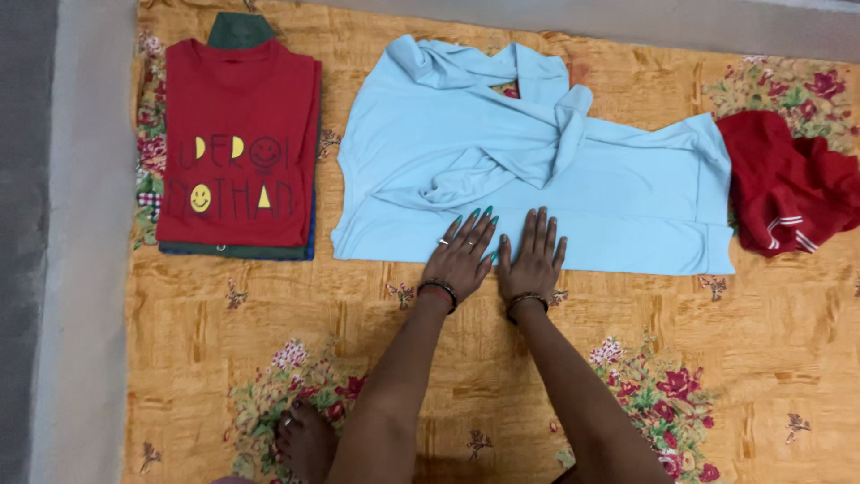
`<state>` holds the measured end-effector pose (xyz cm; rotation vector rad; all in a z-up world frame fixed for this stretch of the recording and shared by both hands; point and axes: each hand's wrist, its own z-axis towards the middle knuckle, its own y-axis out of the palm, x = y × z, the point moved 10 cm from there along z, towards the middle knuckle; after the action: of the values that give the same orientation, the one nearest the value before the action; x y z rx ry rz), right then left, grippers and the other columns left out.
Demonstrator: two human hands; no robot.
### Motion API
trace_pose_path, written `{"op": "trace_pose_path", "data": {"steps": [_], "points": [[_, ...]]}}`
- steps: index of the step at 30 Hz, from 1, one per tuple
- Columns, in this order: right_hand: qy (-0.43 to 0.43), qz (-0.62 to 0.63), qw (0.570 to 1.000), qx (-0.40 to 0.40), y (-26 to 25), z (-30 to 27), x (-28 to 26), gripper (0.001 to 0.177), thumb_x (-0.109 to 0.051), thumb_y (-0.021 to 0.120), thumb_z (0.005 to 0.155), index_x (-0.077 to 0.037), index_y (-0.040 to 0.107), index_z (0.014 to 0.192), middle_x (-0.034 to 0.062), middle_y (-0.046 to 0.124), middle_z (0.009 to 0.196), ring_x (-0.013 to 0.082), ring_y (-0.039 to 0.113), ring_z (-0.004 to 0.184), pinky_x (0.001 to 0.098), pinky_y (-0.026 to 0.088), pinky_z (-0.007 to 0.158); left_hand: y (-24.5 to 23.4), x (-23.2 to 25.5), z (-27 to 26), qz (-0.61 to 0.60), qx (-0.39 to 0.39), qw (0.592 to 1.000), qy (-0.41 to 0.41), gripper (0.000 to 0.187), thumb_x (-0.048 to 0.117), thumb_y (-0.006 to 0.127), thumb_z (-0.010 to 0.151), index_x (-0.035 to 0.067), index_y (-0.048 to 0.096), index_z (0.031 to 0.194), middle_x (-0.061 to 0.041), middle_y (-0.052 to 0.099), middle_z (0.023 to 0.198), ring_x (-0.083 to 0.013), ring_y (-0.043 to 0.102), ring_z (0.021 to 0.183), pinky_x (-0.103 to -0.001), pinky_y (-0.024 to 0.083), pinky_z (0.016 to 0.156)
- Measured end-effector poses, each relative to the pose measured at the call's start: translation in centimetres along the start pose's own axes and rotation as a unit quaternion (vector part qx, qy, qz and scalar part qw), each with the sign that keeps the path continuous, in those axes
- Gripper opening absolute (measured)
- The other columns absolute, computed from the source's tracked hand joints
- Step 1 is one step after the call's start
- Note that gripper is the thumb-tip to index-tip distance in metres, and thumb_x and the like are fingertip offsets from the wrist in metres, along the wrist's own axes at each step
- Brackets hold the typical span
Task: The person folds a red t-shirt and places it on a stack of folded clothes. Then, the person unfolds and folds a light blue long-sleeved shirt, smoothing it out before folding it into a compact rectangle.
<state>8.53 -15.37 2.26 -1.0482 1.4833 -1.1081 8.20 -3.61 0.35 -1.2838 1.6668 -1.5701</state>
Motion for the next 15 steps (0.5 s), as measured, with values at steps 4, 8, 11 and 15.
{"op": "trace_pose_path", "data": {"steps": [4, 8, 11, 15], "points": [[0.002, 0.006, 1.000, -0.007, 0.0, -0.2, -0.1, 0.072, -0.053, 0.025, 0.105, -0.012, 0.018, 0.165, 0.0064, 0.014, 0.173, 0.0237, 0.009, 0.158, 0.0459, 0.002, 0.128, -0.3, -4.0, -3.5, -0.023, -0.046, 0.998, -0.031, 0.069, 0.052, 0.022, 0.105, 0.016, 0.011, 0.163, -0.002, 0.010, 0.171, -0.0177, 0.009, 0.157, -0.041, 0.003, 0.128], [0.007, -0.002, 1.000, -0.015, 0.1, -0.3, 0.0, 0.073, -0.054, 0.022, 0.105, -0.013, 0.016, 0.165, 0.0060, 0.012, 0.173, 0.0228, 0.007, 0.159, 0.0453, 0.001, 0.128, -0.8, -10.1, -7.6, -0.044, -0.049, 0.994, -0.088, 0.070, 0.052, 0.022, 0.106, 0.017, 0.006, 0.165, -0.003, 0.006, 0.171, -0.0190, 0.008, 0.158, -0.041, 0.003, 0.128], [0.008, -0.010, 1.000, -0.025, 0.4, -0.1, -0.1, 0.074, -0.055, 0.020, 0.104, -0.014, 0.014, 0.165, 0.0055, 0.009, 0.172, 0.0216, 0.005, 0.158, 0.0445, 0.000, 0.127, -0.3, -13.2, -10.1, -0.004, -0.030, 0.992, -0.119, 0.069, 0.048, 0.023, 0.104, 0.018, 0.006, 0.163, -0.002, 0.007, 0.172, -0.0184, 0.009, 0.156, -0.040, 0.004, 0.127], [0.015, -0.014, 0.999, -0.036, 0.8, -0.2, 0.4, 0.074, -0.057, 0.018, 0.104, -0.016, 0.011, 0.165, 0.0039, 0.007, 0.173, 0.0203, 0.003, 0.159, 0.0437, -0.001, 0.128, 0.3, -15.2, -11.1, 0.045, 0.057, 0.981, -0.180, 0.069, 0.042, 0.029, 0.104, 0.009, 0.010, 0.163, -0.010, 0.011, 0.170, -0.0250, 0.012, 0.156, -0.043, 0.006, 0.126]]}}
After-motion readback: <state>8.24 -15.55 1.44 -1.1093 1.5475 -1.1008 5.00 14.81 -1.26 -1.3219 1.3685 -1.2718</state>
